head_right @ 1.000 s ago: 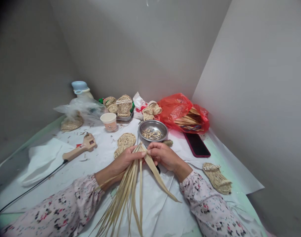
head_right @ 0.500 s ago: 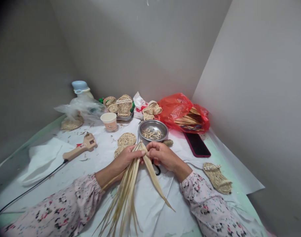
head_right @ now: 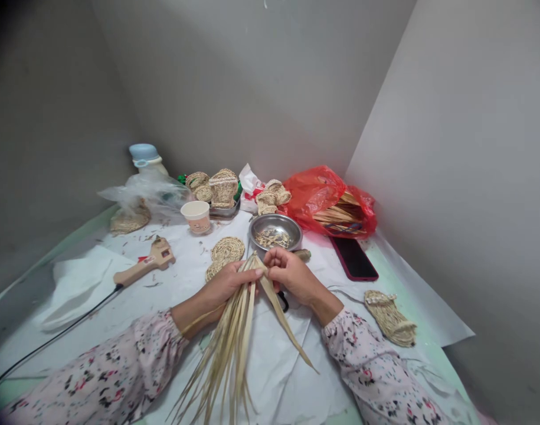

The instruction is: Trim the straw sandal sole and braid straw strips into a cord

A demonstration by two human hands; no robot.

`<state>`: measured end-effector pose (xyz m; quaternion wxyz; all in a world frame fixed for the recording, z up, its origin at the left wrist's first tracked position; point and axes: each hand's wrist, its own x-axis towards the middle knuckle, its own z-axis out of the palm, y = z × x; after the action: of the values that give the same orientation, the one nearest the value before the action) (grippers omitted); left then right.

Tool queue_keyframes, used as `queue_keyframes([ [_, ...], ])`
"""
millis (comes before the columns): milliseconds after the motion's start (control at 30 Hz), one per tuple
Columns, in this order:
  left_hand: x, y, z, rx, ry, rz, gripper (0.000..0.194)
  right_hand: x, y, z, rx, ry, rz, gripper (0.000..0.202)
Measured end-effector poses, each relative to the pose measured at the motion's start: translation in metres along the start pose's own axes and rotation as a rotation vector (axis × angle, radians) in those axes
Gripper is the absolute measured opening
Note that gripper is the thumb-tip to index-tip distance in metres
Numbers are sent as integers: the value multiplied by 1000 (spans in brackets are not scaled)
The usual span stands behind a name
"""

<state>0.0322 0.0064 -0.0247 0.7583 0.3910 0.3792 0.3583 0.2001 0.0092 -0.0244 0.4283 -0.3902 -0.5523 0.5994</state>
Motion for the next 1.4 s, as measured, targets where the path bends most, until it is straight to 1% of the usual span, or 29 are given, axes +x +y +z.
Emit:
queue_keyframes([
  [167, 0, 0, 0, 56, 15, 7, 21, -1, -1, -1, -40, -22, -10, 19],
  [367, 3, -5, -7, 166, 39, 10, 29, -2, -6, 4, -75, 19, 5, 19],
  [600, 9, -11, -11, 155, -46, 24, 31, -4, -6, 10, -148, 72, -42, 18],
  [800, 5, -7, -7, 130, -100, 42, 31, -3, -1, 10, -232, 123, -107, 18],
  [1000, 3, 1, -2, 2, -53, 55, 17, -2, -2, 7, -128, 51, -5, 15],
  [1100, 4, 1, -3, -2, -45, 55, 15, -2, -1, 4, -103, 60, -12, 15],
  [1200, 5, -1, -4, 12, -31, 71, 14, -1, 2, -1, -22, 42, -23, 16],
  [1300, 4, -2, -4, 42, -55, 86, 12, 0, 5, -4, 15, 41, -12, 25],
  [1400, 1, -2, -1, 66, -105, 94, 11, 0, 7, -2, -26, 37, -15, 33],
])
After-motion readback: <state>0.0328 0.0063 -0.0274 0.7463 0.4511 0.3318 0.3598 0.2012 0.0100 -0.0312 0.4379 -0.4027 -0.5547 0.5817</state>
